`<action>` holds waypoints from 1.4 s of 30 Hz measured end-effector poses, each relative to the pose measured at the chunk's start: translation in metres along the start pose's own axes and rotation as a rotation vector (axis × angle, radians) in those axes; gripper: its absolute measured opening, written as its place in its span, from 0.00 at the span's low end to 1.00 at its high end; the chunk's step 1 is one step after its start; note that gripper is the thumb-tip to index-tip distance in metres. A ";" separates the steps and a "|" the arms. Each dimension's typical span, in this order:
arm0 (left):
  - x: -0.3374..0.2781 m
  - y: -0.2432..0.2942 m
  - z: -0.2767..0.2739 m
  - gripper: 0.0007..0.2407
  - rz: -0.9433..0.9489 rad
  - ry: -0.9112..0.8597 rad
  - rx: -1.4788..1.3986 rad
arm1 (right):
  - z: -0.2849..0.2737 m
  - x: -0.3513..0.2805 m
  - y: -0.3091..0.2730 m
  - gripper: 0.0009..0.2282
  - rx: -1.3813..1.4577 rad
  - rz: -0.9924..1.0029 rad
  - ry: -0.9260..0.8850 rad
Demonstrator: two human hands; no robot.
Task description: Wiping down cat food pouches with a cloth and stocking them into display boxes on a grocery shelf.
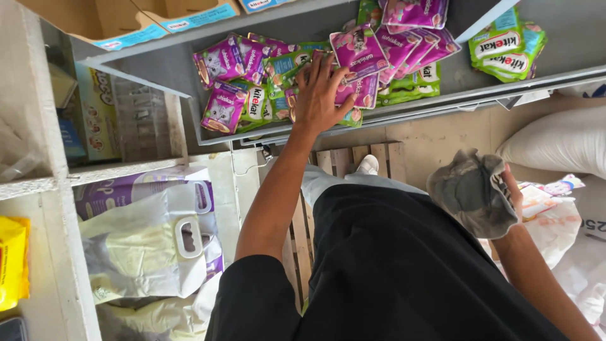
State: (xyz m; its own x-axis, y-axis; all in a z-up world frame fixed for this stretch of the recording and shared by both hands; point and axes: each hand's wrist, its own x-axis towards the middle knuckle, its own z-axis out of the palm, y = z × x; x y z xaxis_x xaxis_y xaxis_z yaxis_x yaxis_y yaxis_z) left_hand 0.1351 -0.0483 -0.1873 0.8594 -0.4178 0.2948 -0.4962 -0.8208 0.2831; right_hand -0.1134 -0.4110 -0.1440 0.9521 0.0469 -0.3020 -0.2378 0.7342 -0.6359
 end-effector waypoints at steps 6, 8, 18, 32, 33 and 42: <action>0.000 -0.001 0.001 0.20 0.059 -0.011 -0.048 | 0.018 0.020 -0.001 0.12 0.030 0.034 0.004; -0.002 -0.003 -0.002 0.20 0.082 -0.003 -0.052 | 0.023 0.025 0.000 0.12 0.046 0.049 -0.007; -0.006 -0.010 0.006 0.22 0.316 0.066 -0.250 | 0.031 0.030 -0.005 0.14 0.163 0.075 -0.043; -0.011 0.001 0.014 0.19 0.319 0.088 0.070 | 0.018 0.034 -0.010 0.17 0.281 0.174 0.135; -0.011 0.000 0.016 0.20 0.315 0.064 0.052 | 0.013 0.034 -0.009 0.15 0.184 0.148 0.151; 0.010 0.006 -0.005 0.13 0.209 0.146 -0.084 | 0.056 0.045 -0.026 0.11 0.152 0.079 -0.046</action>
State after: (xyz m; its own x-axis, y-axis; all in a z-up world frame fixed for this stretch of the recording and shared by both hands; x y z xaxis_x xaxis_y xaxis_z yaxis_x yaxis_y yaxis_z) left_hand 0.1405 -0.0553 -0.1780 0.7133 -0.5092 0.4816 -0.6747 -0.6850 0.2750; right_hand -0.0539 -0.3907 -0.1011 0.9403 0.1363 -0.3118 -0.2834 0.8209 -0.4959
